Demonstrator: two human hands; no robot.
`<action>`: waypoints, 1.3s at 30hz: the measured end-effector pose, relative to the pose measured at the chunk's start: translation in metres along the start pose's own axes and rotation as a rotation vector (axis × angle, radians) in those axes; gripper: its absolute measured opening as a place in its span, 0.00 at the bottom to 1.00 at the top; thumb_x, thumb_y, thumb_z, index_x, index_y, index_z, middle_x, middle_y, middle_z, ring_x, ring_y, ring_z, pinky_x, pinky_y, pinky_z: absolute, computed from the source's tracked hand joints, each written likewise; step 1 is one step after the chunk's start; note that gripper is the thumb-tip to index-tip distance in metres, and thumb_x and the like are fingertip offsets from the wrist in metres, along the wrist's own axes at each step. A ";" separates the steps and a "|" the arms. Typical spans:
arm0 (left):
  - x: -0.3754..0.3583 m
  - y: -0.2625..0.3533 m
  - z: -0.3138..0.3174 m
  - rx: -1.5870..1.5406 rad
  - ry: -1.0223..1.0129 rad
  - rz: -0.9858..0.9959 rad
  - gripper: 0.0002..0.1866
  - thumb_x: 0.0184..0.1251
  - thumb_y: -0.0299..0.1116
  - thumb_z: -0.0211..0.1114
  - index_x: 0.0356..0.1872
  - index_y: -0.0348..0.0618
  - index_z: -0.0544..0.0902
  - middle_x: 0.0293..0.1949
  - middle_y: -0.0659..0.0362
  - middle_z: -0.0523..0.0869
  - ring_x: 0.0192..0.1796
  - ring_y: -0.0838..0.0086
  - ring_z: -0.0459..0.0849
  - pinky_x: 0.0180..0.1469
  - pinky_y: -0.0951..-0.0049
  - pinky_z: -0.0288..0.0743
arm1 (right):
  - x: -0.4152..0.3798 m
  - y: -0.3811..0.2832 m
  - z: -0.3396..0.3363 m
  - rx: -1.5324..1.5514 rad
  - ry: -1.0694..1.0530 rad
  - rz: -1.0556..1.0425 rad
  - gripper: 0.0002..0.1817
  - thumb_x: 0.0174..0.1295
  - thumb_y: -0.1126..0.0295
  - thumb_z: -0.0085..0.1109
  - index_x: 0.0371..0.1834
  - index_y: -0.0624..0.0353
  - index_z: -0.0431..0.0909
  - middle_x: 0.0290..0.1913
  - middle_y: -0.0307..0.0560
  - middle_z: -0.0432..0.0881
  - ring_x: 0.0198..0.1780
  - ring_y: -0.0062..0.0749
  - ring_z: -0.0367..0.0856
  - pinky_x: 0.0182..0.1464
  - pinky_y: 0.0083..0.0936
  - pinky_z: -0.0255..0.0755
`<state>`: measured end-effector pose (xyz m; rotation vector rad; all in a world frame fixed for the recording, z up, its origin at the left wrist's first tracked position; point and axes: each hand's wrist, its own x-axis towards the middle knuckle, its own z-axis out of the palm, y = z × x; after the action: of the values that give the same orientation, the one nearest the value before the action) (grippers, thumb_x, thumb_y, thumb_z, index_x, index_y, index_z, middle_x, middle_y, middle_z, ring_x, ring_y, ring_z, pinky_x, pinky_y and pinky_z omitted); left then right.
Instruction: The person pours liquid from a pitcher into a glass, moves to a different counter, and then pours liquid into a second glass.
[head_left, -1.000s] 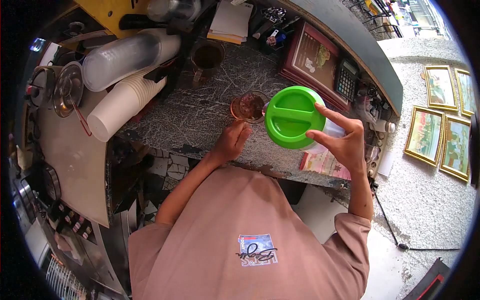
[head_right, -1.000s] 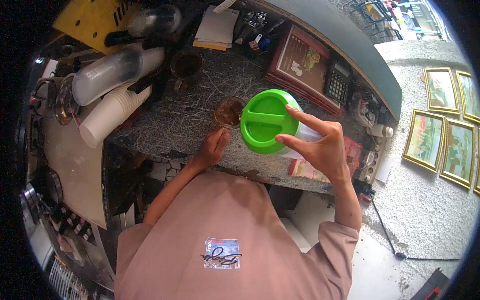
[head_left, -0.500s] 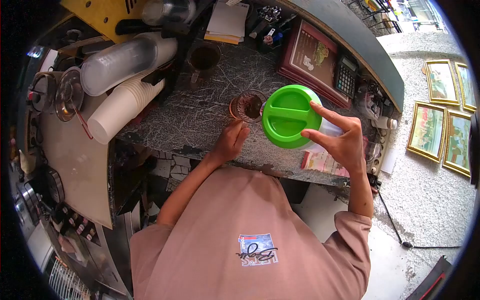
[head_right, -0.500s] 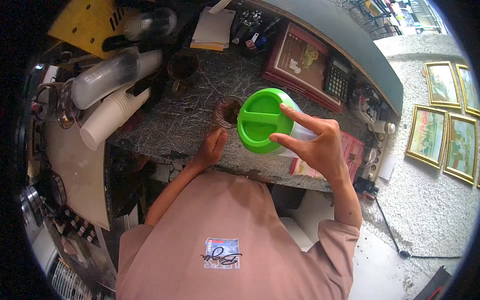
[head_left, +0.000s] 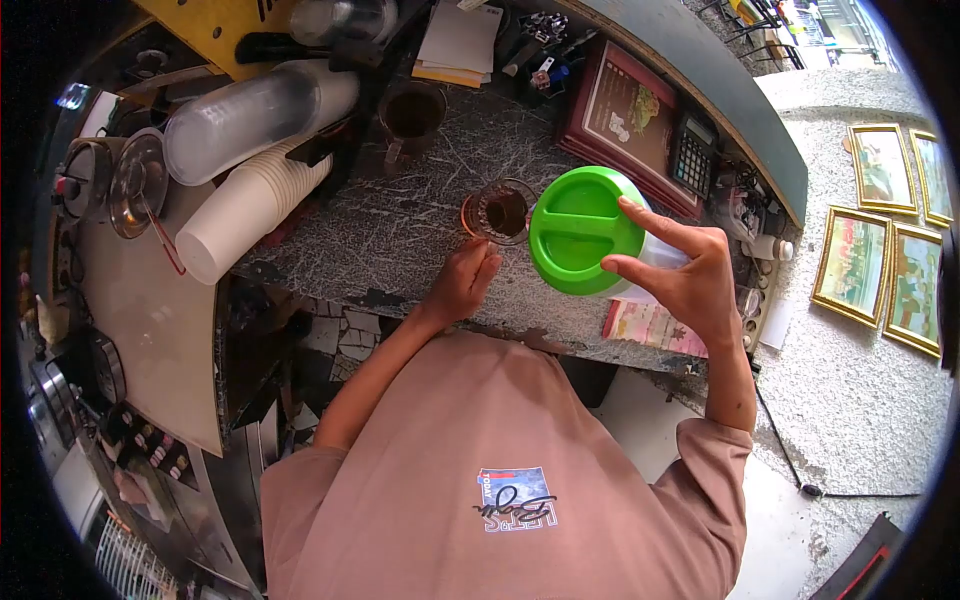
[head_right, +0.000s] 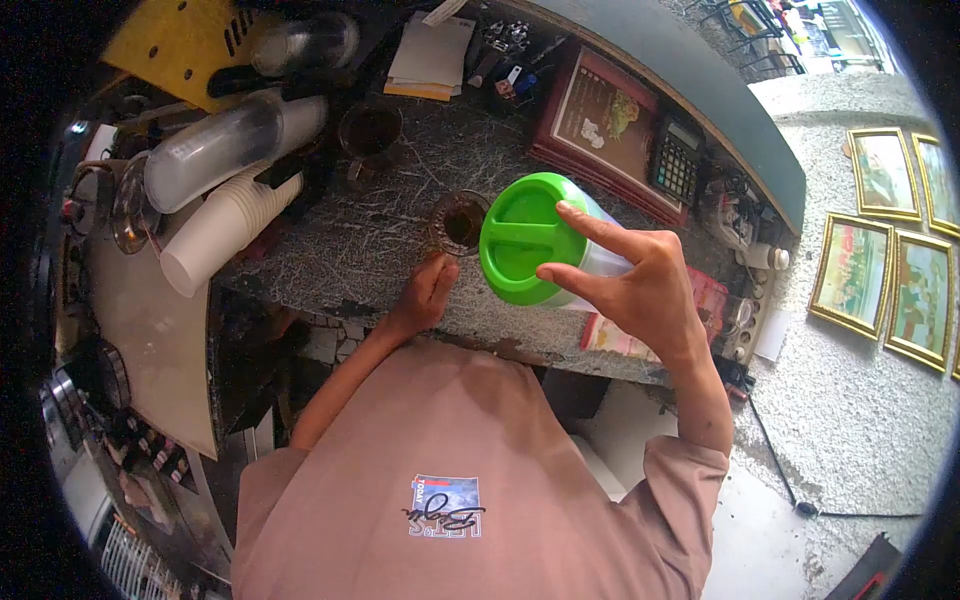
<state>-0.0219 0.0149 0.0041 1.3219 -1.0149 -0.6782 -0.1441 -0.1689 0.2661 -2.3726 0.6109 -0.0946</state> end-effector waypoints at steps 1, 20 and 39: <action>0.000 0.001 -0.001 0.000 -0.007 -0.022 0.13 0.80 0.32 0.53 0.33 0.34 0.71 0.29 0.48 0.73 0.33 0.53 0.75 0.38 0.57 0.69 | 0.001 0.000 0.000 -0.006 -0.004 0.001 0.33 0.50 0.69 0.83 0.62 0.62 0.83 0.45 0.56 0.91 0.40 0.21 0.89 0.43 0.21 0.82; 0.001 0.000 0.000 0.027 0.000 -0.005 0.14 0.81 0.33 0.54 0.33 0.33 0.72 0.29 0.46 0.74 0.34 0.50 0.76 0.39 0.56 0.70 | 0.005 -0.003 -0.003 -0.038 -0.038 -0.021 0.34 0.50 0.71 0.82 0.63 0.59 0.83 0.44 0.55 0.91 0.40 0.21 0.89 0.44 0.22 0.82; 0.001 0.000 -0.001 0.027 -0.008 -0.005 0.13 0.80 0.32 0.54 0.35 0.34 0.74 0.30 0.47 0.75 0.34 0.51 0.77 0.38 0.56 0.70 | 0.009 -0.005 -0.006 -0.062 -0.063 -0.032 0.34 0.50 0.70 0.83 0.63 0.60 0.83 0.43 0.56 0.91 0.38 0.19 0.88 0.42 0.21 0.81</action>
<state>-0.0209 0.0145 0.0044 1.3468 -1.0311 -0.6760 -0.1357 -0.1727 0.2727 -2.4356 0.5531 -0.0158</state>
